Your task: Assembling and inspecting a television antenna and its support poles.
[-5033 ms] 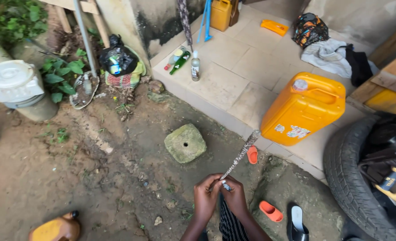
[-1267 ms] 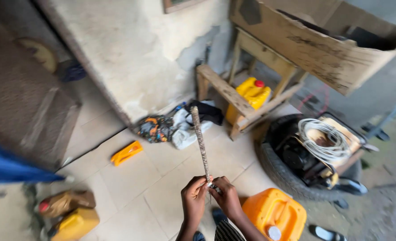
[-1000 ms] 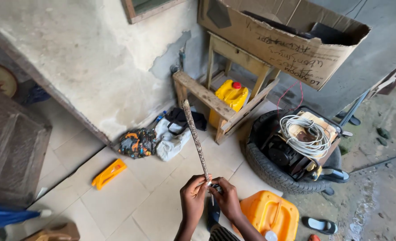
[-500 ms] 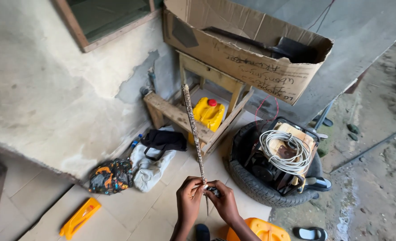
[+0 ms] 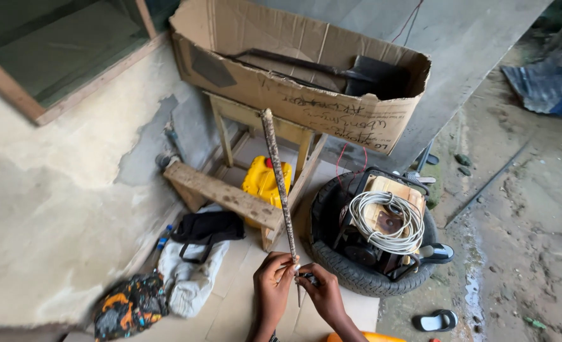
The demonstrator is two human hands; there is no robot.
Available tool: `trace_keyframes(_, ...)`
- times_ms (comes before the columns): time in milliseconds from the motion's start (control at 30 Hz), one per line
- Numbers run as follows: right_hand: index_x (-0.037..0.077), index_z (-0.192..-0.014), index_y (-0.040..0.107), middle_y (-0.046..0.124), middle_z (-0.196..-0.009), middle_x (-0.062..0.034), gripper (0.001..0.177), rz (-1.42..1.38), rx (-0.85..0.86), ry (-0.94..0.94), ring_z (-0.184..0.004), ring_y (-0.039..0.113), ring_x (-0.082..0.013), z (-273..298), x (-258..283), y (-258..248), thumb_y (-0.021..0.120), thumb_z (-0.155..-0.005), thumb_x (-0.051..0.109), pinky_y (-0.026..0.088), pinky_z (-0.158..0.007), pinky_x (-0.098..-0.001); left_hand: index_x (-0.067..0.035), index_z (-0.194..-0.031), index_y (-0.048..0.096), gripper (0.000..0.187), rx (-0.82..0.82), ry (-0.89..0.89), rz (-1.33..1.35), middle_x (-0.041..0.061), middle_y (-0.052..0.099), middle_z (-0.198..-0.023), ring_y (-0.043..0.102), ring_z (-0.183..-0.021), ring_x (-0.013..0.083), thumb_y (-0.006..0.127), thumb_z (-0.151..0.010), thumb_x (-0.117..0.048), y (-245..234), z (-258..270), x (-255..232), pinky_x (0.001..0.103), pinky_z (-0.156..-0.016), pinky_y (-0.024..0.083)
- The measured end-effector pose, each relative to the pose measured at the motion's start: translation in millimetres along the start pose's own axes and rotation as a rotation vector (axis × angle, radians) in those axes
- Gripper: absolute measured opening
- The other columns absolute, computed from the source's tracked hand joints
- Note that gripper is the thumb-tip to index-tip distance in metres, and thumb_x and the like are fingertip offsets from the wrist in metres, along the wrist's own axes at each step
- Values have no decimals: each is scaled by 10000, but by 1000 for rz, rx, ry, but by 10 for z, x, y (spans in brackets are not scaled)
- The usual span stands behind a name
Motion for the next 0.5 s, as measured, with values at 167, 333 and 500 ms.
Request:
trace_keyframes(167, -2, -965, 742, 757, -834, -72, 149, 59, -101, -8, -686, 590, -124, -583, 43, -15, 794, -826, 8, 493, -628, -292, 69, -1109, 660, 209, 137, 15, 5, 96, 663, -1051, 710, -958, 182, 671, -900, 66, 71, -699, 85, 311, -852, 647)
trace_keyframes(333, -18, -976, 724, 754, -878, -87, 167, 65, -167, -114, -713, 638, -146, -1080, 242, -27, 785, -822, -7, 515, -657, -292, 60, -1078, 682, 174, 223, -39, -64, 88, 681, -1033, 742, -964, 180, 673, -905, 50, 115, -1261, 387, 300, -863, 654)
trace_keyframes(500, -7, -982, 724, 764, -904, -89, 170, 70, -220, -115, -769, 696, -149, -1413, 519, -91, 776, -822, 7, 539, -699, -291, 88, -1060, 683, 135, 255, -55, 9, 119, 695, -1022, 750, -952, 176, 657, -929, 72, 176, -1681, 454, 285, -828, 618)
Point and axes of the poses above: each hand's wrist, its own z-axis away from the middle knuckle, its own y-axis out of the palm, x = y × z, the point moved 10 cm from there along -z, towards the middle knuckle
